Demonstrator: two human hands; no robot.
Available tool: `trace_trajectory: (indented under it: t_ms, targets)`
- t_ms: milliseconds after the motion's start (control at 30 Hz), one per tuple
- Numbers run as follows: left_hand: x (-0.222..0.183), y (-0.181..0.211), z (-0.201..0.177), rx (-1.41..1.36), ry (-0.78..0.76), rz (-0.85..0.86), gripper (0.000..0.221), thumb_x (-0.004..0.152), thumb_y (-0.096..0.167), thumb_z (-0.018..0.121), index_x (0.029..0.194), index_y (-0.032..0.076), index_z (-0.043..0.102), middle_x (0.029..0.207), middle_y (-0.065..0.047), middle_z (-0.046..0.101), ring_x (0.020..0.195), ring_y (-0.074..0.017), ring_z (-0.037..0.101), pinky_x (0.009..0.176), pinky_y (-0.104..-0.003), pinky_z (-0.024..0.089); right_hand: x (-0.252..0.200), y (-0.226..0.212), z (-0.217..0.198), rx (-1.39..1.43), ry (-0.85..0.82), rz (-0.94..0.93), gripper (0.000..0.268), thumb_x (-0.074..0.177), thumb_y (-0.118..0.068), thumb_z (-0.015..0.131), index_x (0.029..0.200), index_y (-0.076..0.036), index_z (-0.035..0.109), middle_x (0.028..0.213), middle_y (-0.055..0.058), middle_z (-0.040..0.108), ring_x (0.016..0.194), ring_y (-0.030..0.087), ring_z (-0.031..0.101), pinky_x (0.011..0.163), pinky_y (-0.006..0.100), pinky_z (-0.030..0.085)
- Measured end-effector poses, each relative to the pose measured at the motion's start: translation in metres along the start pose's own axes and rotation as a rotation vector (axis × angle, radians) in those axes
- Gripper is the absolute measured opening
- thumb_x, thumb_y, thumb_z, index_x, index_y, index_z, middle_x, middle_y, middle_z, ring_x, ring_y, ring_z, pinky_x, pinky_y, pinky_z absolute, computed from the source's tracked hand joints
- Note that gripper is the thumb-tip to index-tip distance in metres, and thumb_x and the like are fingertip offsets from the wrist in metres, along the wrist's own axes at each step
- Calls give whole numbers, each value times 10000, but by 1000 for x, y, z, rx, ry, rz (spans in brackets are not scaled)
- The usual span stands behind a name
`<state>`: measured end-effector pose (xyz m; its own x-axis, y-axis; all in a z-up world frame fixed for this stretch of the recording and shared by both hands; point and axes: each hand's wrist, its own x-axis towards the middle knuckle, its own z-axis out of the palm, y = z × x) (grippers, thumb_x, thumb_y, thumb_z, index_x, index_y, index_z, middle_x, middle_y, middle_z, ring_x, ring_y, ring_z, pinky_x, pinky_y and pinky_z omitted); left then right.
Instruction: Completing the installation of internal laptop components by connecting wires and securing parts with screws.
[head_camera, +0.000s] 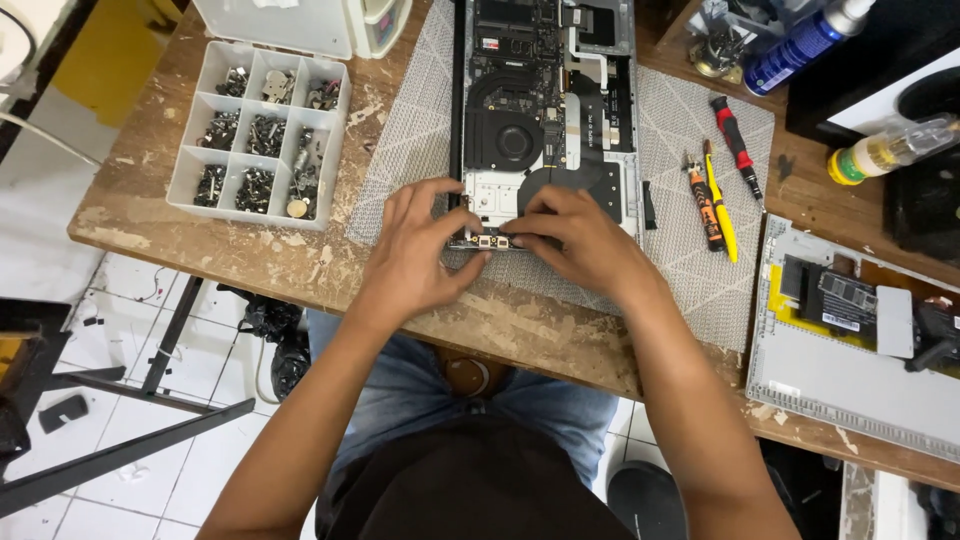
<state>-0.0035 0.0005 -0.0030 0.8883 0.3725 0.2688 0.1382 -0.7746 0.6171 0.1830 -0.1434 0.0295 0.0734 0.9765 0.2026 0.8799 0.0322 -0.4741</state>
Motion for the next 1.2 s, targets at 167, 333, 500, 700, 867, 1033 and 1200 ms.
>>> trace_trajectory:
  t_ms: [167,333,500,700,867,1033,1200]
  targets:
    - [-1,-5,1,-140,97,-17,501,776,102,772,1256,95,630,1241,-176,556,1245,-350,466,1086,-509,346,-2,15,12,-5,-6,-1,112,905,-117,764,995,-138,827,911,101,736,842,261,685,773,351,480]
    - [0,-15,-3,-367,174,-9,419,880,-2,641,1296,36,605,1180,-212,579,1213,-380,497,1071,-521,360,0,18,21,8,68,-20,110,911,-111,760,989,-148,827,888,76,706,853,244,667,787,342,464]
    - [5,-5,-19,-286,-3,-153,396,872,60,708,1264,61,655,1250,-216,590,1262,-392,503,1086,-538,355,0,9,18,22,70,-12,111,904,-97,764,977,-159,820,867,54,690,832,234,666,773,335,465]
    - [22,19,-50,-253,-174,-319,405,807,52,779,1202,58,692,1317,-256,572,1316,-458,476,1116,-606,348,2,14,20,87,44,28,70,899,-118,772,930,-157,821,856,77,679,840,266,658,763,364,443]
    - [37,14,-47,-146,-279,-364,401,786,70,810,1169,92,693,1298,-218,582,1311,-444,493,1100,-614,376,6,0,9,106,1,80,40,877,-122,790,893,-132,825,869,108,695,864,302,666,778,394,436]
    - [53,10,-42,-91,-358,-396,597,745,62,841,1288,130,601,1316,-222,556,1312,-459,481,1093,-649,354,9,5,11,102,-39,133,50,859,-105,796,882,-132,831,888,119,705,892,317,669,796,405,428]
    - [64,4,-39,-86,-484,-482,920,761,67,851,1483,75,280,1411,-290,476,1359,-478,443,1123,-669,275,13,4,5,173,-127,182,53,872,-148,791,893,-113,825,895,129,712,961,351,668,906,481,427]
